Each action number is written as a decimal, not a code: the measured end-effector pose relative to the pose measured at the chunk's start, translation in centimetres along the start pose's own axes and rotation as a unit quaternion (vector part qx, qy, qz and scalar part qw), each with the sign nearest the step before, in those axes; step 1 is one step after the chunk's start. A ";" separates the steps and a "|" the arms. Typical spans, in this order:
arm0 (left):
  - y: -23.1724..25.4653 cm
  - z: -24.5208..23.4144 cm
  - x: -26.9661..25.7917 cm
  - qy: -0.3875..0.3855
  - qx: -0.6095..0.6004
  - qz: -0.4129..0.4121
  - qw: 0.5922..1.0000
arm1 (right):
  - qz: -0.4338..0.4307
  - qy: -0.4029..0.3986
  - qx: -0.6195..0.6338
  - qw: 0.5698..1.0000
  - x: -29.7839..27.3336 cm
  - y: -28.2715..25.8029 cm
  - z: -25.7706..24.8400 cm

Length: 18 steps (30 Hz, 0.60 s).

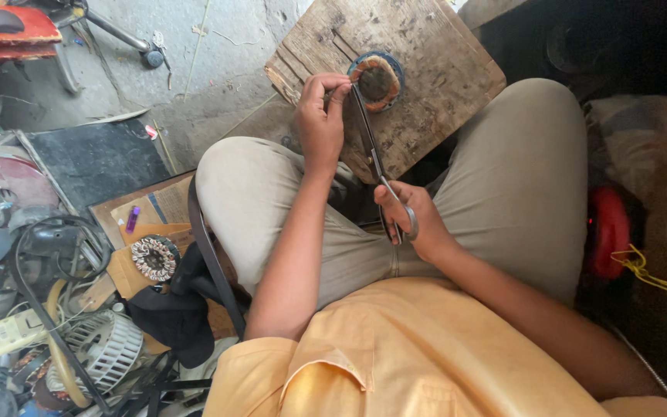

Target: The person uses shears to trim copper wire on a small circular electrical component placed on a wooden board. The person then uses hands to adjust and wind the wire around the component.

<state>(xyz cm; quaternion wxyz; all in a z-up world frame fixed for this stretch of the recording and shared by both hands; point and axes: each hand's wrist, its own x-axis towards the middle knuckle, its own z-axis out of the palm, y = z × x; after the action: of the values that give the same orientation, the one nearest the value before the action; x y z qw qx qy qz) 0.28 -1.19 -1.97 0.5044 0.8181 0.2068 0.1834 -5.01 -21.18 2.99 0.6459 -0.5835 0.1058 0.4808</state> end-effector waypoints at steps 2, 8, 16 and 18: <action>-0.1 0.1 -0.1 -0.001 -0.029 -0.003 1.000 | 0.011 0.018 -0.035 0.999 -0.1 0.2 -0.4; -0.2 0.1 0.1 -0.003 -0.030 -0.017 0.999 | -0.063 0.092 -0.271 0.956 0.6 0.4 -0.4; -0.7 0.2 0.3 0.016 -0.016 -0.013 1.000 | -0.222 0.218 -0.553 0.773 0.8 -0.5 -1.1; -0.8 0.3 0.2 0.015 -0.015 -0.007 1.000 | -0.196 0.226 -0.580 0.757 0.6 -0.6 -1.6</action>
<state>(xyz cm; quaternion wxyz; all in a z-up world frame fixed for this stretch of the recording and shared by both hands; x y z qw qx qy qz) 0.45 -1.00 -2.82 0.5145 0.8062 0.2175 0.1949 -3.58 -22.10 2.48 0.2210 -0.9462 -0.1671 0.1669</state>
